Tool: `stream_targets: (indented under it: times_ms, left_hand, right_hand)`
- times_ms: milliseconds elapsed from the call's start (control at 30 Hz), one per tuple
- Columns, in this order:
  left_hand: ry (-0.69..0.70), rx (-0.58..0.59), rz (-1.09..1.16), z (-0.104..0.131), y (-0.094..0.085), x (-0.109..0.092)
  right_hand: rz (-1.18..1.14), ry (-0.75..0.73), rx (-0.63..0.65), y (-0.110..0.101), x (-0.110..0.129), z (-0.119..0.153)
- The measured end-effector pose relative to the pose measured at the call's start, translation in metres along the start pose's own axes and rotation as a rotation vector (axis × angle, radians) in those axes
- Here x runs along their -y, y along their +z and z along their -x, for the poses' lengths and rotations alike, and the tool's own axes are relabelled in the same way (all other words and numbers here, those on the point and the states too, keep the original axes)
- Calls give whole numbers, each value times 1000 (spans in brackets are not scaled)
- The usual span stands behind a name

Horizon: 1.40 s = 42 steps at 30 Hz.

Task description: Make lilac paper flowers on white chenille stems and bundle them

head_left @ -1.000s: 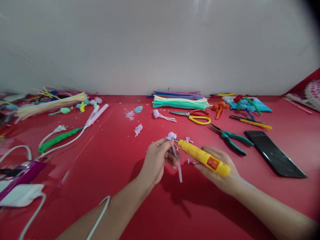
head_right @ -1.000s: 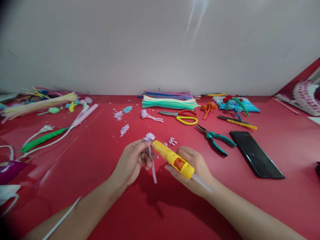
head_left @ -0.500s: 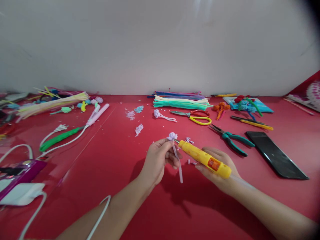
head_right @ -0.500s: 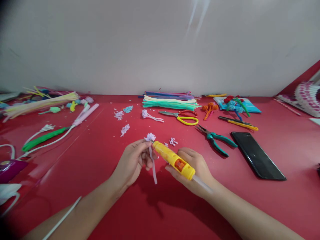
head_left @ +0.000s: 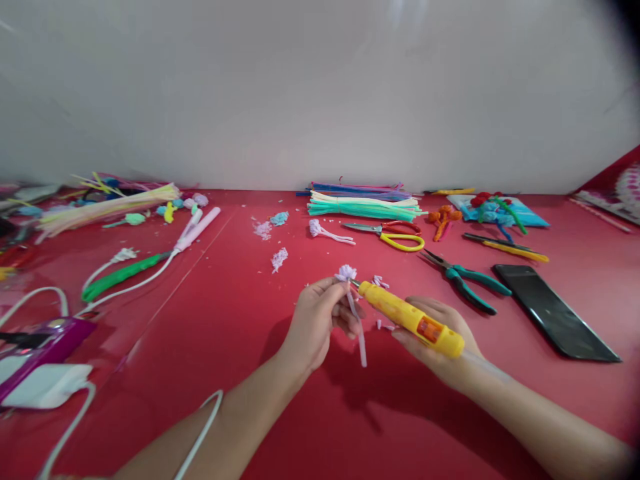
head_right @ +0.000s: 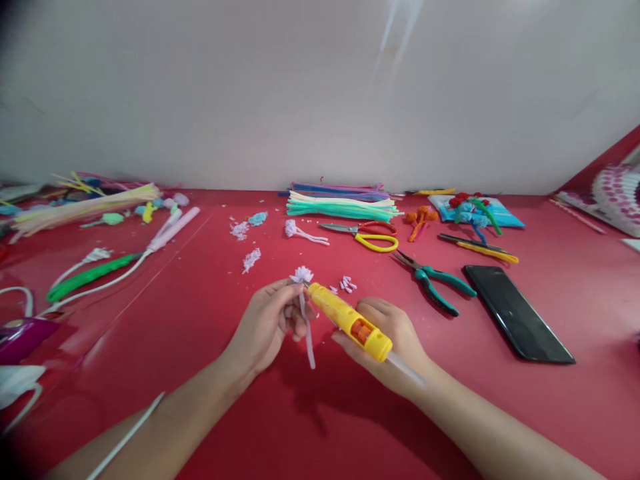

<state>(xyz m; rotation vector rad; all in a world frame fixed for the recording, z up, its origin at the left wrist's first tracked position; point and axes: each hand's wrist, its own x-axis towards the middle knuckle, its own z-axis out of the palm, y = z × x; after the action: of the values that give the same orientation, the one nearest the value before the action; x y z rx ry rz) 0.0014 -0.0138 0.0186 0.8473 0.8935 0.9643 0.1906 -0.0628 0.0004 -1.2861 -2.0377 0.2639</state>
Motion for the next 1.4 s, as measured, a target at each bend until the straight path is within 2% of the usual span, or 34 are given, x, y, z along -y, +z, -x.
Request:
stream_targets:
  times_ms: [433,733,867,1000,1067,1133,1200,1300,1400]
  left_hand:
    - [28,-3,-11,-1,-2,1]
    - [104,-28,-38,0,-1,-2]
    - [140,-93,-5,-2,-3,-3]
    - [108,-91,5,-4,-5,-3]
    - [99,-65,-9,-4,-4,-2]
    - [89,-45,-28,-4,-3,-2]
    - [82,-35,-45,-3,-2,-2]
    - [66,-22,-61,-3,-2,-2]
    - [45,-8,-68,-2,-2,-2]
  right_hand:
    - [-39,72,11,0,2,0]
    - [-128,167,33,-3,7,-2]
    - [-280,305,-10,-4,4,-3]
    - [-358,587,-89,-7,-12,-12]
    - [-288,655,-5,-9,-25,-18]
    - [-170,643,63,-11,-38,-23]
    - [77,667,111,-13,-47,-26]
    - [391,728,177,-15,-54,-29]
    - [504,743,221,-19,-53,-31]
